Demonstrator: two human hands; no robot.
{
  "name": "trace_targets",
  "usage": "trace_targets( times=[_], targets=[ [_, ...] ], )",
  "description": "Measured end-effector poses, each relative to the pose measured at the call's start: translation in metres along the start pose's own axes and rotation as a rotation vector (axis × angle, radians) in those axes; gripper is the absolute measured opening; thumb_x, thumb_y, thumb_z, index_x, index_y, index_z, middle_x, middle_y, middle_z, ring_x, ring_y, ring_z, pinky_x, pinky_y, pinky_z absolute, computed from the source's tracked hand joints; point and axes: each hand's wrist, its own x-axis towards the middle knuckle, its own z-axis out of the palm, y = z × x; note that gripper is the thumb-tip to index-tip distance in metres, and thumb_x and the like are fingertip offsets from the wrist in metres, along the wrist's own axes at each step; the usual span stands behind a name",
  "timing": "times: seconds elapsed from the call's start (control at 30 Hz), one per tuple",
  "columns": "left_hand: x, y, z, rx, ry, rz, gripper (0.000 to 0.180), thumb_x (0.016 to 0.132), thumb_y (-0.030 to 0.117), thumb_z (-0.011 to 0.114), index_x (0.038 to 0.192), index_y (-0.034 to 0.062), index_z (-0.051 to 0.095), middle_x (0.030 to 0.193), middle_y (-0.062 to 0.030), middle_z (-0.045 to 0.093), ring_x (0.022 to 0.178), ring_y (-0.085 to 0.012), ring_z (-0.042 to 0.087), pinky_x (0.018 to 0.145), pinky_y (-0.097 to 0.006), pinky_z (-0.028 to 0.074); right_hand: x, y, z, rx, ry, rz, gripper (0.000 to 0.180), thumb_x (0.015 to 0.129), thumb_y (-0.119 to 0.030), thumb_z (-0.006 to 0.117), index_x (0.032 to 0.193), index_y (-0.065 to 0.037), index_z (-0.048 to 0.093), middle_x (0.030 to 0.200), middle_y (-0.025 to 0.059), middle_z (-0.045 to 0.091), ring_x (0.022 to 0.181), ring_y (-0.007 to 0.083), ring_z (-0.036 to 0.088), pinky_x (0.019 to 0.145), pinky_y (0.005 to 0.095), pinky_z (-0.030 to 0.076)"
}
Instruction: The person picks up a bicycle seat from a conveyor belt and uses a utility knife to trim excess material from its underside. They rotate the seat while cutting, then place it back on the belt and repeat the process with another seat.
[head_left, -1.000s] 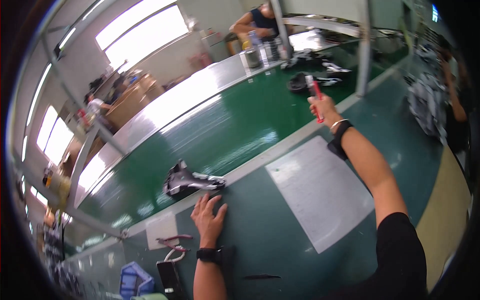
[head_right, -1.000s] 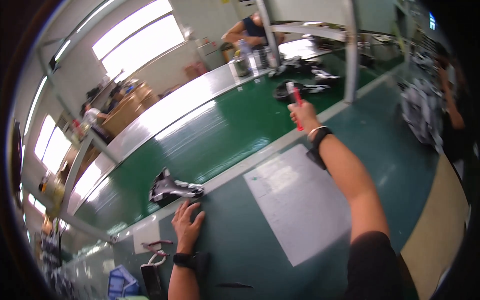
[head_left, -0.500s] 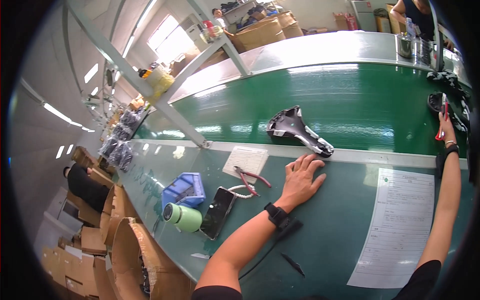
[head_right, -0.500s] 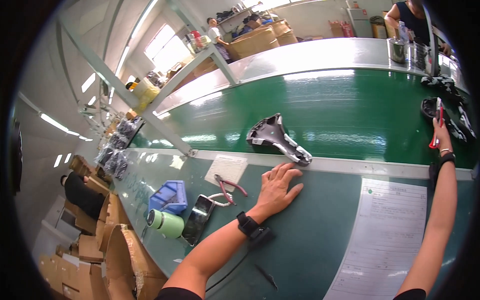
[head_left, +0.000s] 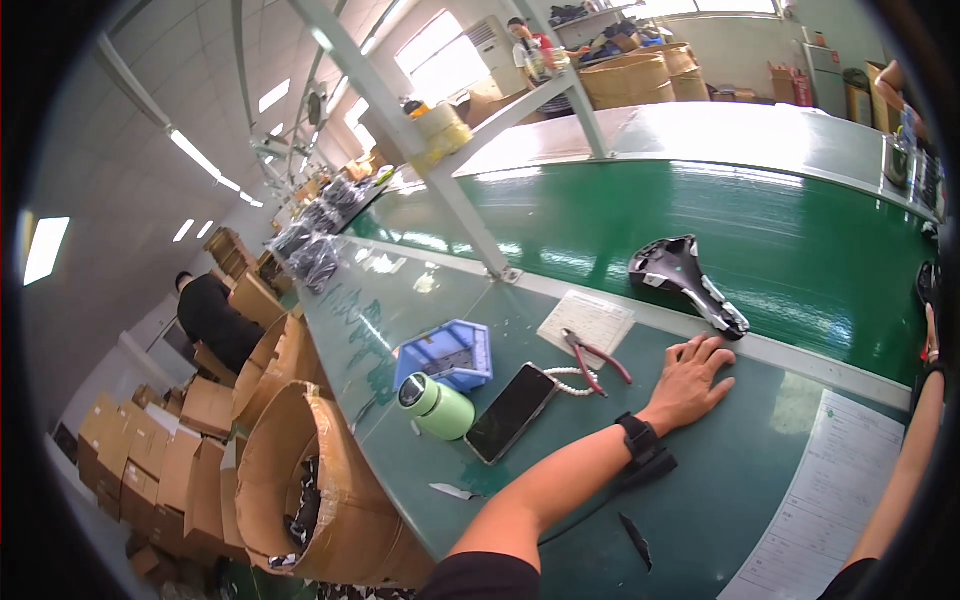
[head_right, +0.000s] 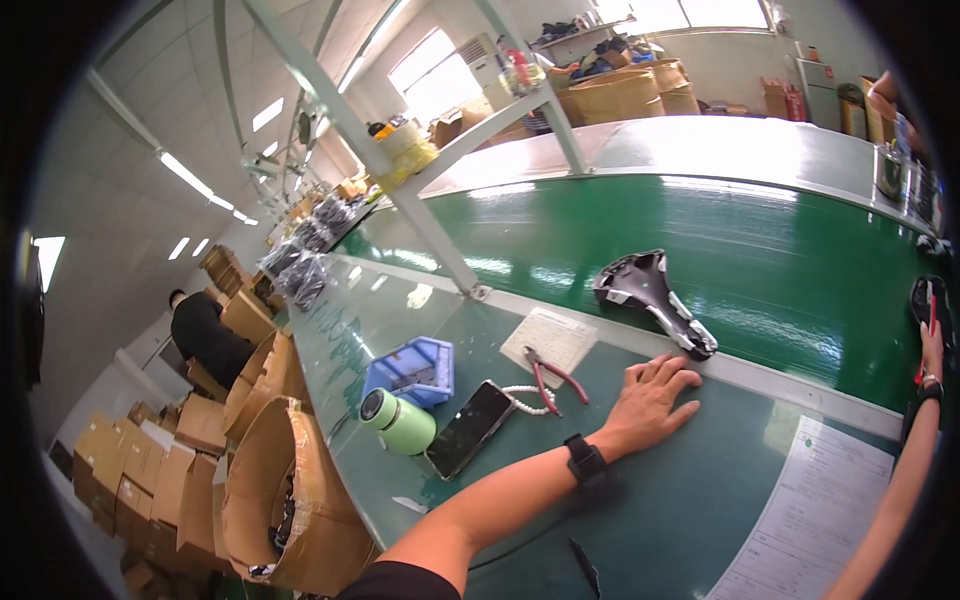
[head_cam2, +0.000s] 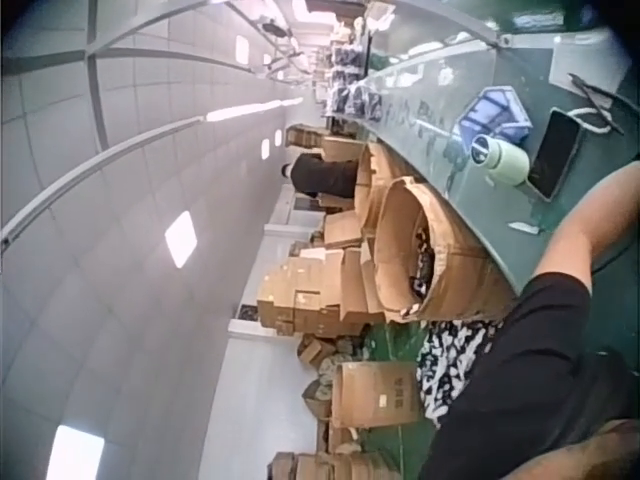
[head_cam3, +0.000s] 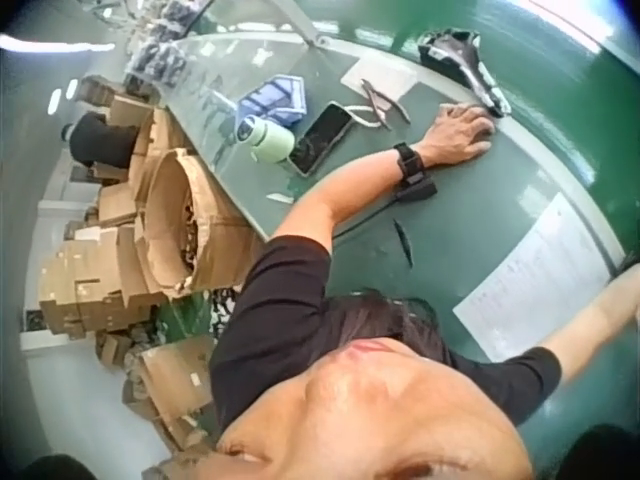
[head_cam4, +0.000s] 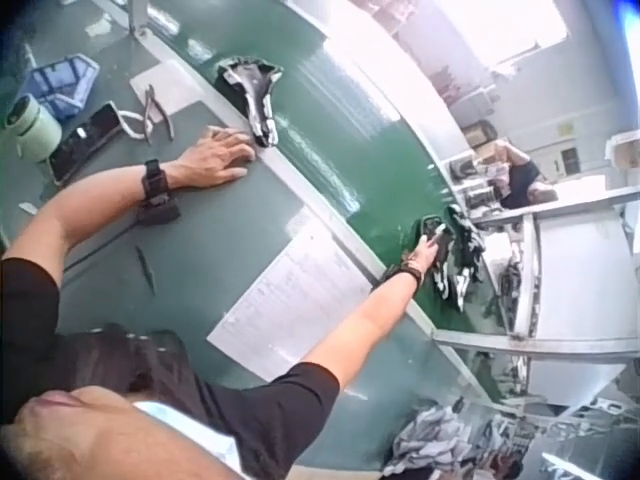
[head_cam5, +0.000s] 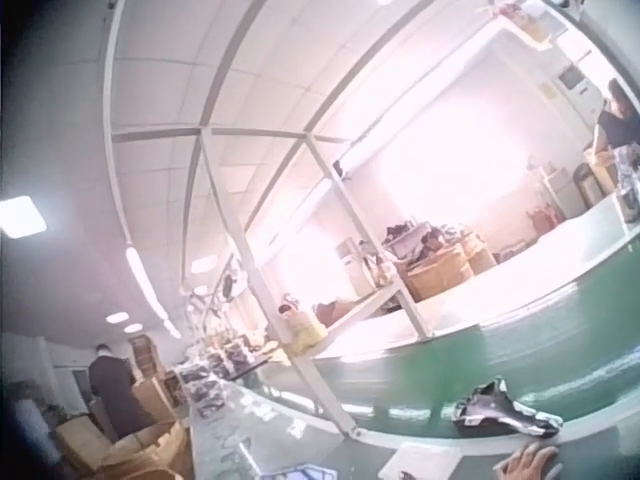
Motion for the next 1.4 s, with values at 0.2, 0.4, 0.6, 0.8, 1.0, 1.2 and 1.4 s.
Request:
trace_targets(
  times=[0.2,0.4,0.6,0.8,1.0,1.2,1.4],
  targets=[
    [-0.006,-0.018,0.0,0.131,-0.039,-0.117,0.034,0.09,0.036,0.058,0.118,0.017,0.052,0.133,-0.009,0.047,0.134,-0.0289,0.035,0.106,-0.044,0.025,-0.002,0.049,0.108,-0.05,-0.109,-0.002,0.03,0.089,-0.027,0.067,0.1,0.0,0.059,0.089,0.0142,0.063,0.07,0.0244,0.057,0.063,0.0379,0.049],
    [-0.015,-0.032,0.008,0.089,0.031,-0.119,0.032,0.087,0.035,0.06,0.112,0.0162,0.054,0.129,-0.0086,0.049,0.129,-0.0282,0.039,0.102,-0.044,0.028,0.057,0.123,0.135,-0.251,0.018,-0.072,0.046,0.093,-0.04,0.059,0.13,-0.013,0.052,0.092,0.0057,0.059,0.071,0.019,0.057,0.055,0.0314,0.049],
    [-0.005,-0.006,0.005,-0.007,0.108,-0.02,0.034,0.086,0.036,0.061,0.113,0.016,0.054,0.128,-0.0096,0.051,0.128,-0.0273,0.041,0.102,-0.044,0.028,0.019,0.105,0.033,0.285,0.211,0.037,0.03,0.091,-0.03,0.059,0.117,-0.016,0.057,0.09,0.0002,0.059,0.071,0.0137,0.057,0.049,0.0267,0.049],
    [-0.014,-0.032,0.0,0.032,0.158,-0.051,0.035,0.083,0.037,0.065,0.109,0.0135,0.061,0.12,-0.0062,0.059,0.119,-0.022,0.051,0.098,-0.043,0.033,-0.222,-0.047,0.054,0.781,-0.245,0.096,0.034,0.081,-0.012,0.072,0.111,-0.018,0.058,0.093,-0.0044,0.059,0.077,0.0087,0.06,0.067,0.0238,0.055],
    [-0.017,-0.051,-0.012,-0.43,0.118,-0.148,0.052,0.095,0.047,0.054,0.124,0.0036,0.054,0.124,-0.0161,0.062,0.116,-0.033,0.058,0.094,-0.039,0.046,-0.428,-0.171,0.0,0.734,-0.648,0.181,0.03,0.081,-0.01,0.07,0.106,-0.006,0.055,0.09,0.0014,0.058,0.076,0.012,0.062,0.071,0.028,0.055],
    [-0.119,0.059,-0.08,-1.445,-0.32,-0.737,0.087,0.094,0.051,0.057,0.15,0.0021,0.011,0.122,-0.0161,0.055,0.094,-0.0202,0.062,0.067,-0.027,0.051,-0.505,-0.173,-0.017,0.358,-1.042,0.183,0.034,0.085,-0.008,0.069,0.116,-0.001,0.057,0.097,0.0008,0.061,0.087,0.0094,0.059,0.077,0.0251,0.051],
    [-0.227,0.089,-0.135,-1.152,-0.039,-0.888,0.067,0.09,0.009,0.065,0.141,-0.0034,0.023,0.108,-0.0155,0.059,0.089,-0.0148,0.062,0.073,-0.025,0.051,-0.554,-0.18,0.007,0.239,-1.15,0.075,0.027,0.086,-0.021,0.071,0.107,-0.005,0.061,0.083,0.0023,0.061,0.078,0.0088,0.057,0.069,0.0259,0.046]
  ],
)
